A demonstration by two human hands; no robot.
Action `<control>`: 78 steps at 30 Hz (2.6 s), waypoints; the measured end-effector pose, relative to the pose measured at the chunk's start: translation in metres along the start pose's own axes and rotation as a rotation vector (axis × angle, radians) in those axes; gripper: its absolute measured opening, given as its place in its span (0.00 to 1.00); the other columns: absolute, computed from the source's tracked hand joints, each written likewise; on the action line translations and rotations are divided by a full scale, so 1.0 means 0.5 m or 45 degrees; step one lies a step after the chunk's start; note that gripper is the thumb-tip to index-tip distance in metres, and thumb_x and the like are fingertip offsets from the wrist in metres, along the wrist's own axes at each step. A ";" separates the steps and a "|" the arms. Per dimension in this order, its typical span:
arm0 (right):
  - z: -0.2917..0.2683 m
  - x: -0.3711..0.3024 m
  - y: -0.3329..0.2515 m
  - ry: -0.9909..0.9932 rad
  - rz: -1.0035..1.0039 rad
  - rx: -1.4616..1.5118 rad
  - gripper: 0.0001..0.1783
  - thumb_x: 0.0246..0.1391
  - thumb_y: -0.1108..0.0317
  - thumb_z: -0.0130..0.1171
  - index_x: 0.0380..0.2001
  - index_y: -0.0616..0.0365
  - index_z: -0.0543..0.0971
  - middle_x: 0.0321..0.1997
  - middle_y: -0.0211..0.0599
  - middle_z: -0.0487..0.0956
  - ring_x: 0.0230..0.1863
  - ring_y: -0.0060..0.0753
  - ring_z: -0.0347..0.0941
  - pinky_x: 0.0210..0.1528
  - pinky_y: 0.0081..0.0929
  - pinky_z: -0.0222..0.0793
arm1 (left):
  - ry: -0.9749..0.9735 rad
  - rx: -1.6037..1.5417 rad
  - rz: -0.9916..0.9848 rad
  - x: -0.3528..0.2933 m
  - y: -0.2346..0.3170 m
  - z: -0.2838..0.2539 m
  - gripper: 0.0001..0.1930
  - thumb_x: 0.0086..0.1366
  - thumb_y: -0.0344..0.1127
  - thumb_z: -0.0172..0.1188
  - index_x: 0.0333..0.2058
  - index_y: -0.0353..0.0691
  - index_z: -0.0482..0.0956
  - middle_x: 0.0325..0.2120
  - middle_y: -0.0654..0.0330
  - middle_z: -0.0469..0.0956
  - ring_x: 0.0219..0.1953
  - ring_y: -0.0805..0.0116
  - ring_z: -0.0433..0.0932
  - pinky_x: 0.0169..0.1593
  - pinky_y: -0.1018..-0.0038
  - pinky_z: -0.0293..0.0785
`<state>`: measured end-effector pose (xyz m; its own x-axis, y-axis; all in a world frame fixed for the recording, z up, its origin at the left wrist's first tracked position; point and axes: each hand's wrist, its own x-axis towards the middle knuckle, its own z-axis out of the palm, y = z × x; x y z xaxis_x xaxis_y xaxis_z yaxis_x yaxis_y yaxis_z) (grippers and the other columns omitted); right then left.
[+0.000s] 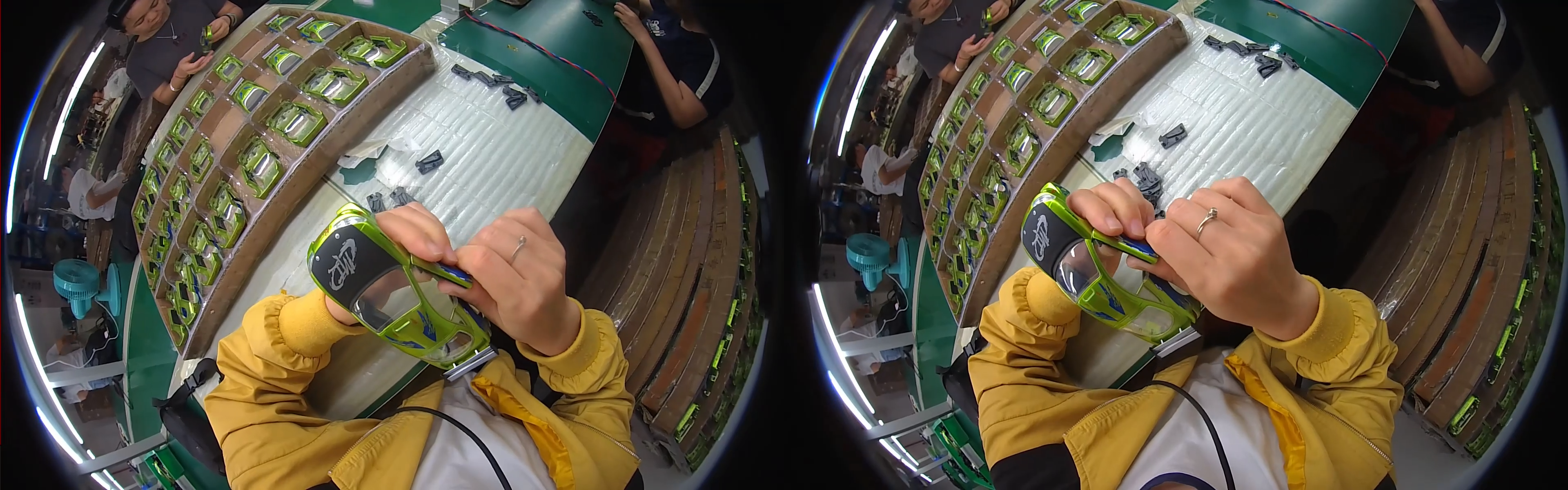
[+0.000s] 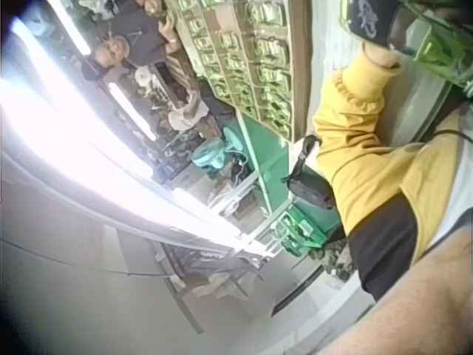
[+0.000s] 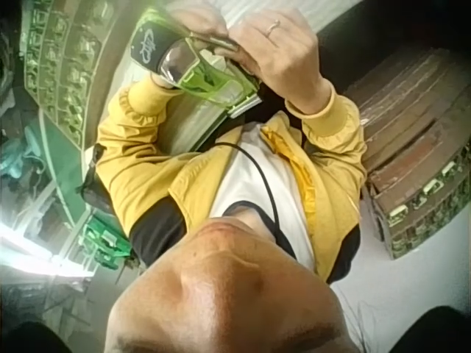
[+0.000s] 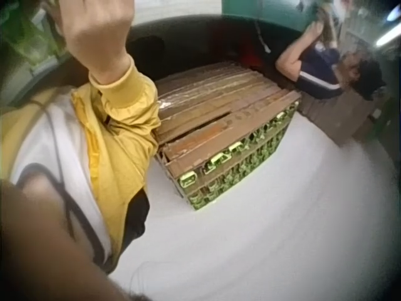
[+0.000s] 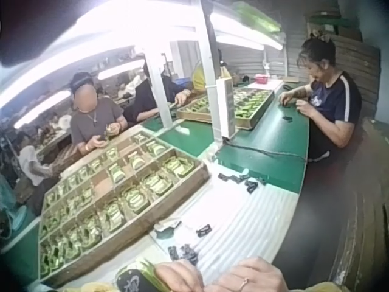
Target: The person assembles toy cars by attaching parts into car bodies by hand and placing them into a tray. The person moves the full tray onto a stack, sets a new tray on the table, and fits parts onto more car bodies.
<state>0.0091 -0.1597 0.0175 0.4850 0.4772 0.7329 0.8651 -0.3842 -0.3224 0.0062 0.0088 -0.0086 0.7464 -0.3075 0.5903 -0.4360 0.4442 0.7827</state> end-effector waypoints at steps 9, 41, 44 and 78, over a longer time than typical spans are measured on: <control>-0.014 -0.005 0.013 -0.137 0.122 0.267 0.16 0.40 0.58 0.61 0.26 0.58 0.72 0.25 0.32 0.71 0.28 0.34 0.69 0.35 0.27 0.63 | 0.022 -0.100 0.119 0.005 -0.017 -0.003 0.07 0.54 0.27 0.57 0.32 0.37 0.70 0.30 0.56 0.72 0.33 0.64 0.72 0.39 0.69 0.69; 0.096 -0.106 0.040 0.137 0.915 1.533 0.50 0.28 0.63 0.72 0.56 0.62 0.56 0.57 0.39 0.59 0.59 0.35 0.54 0.59 0.33 0.49 | -0.151 1.277 -0.427 0.035 0.090 0.014 0.31 0.38 0.32 0.67 0.45 0.35 0.66 0.36 0.52 0.69 0.36 0.58 0.72 0.39 0.71 0.70; 0.085 -0.077 0.048 0.288 1.012 1.610 0.46 0.39 0.66 0.65 0.58 0.62 0.49 0.61 0.45 0.52 0.64 0.36 0.44 0.63 0.35 0.38 | 0.078 1.671 -0.250 0.078 0.110 -0.065 0.28 0.40 0.33 0.65 0.43 0.34 0.67 0.36 0.53 0.70 0.36 0.62 0.71 0.38 0.73 0.69; 0.089 -0.081 0.057 0.403 1.055 1.897 0.25 0.52 0.69 0.49 0.52 0.61 0.58 0.57 0.44 0.58 0.59 0.38 0.54 0.59 0.37 0.50 | 1.007 1.473 -0.574 0.235 0.150 -0.411 0.43 0.39 0.27 0.66 0.54 0.31 0.51 0.47 0.39 0.62 0.43 0.59 0.71 0.41 0.70 0.71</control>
<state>0.0198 -0.1551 -0.0481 0.9411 0.3156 0.1214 -0.1258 0.6599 -0.7407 0.1643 0.1792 0.0789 0.8340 0.4644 0.2979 0.0364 -0.5849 0.8103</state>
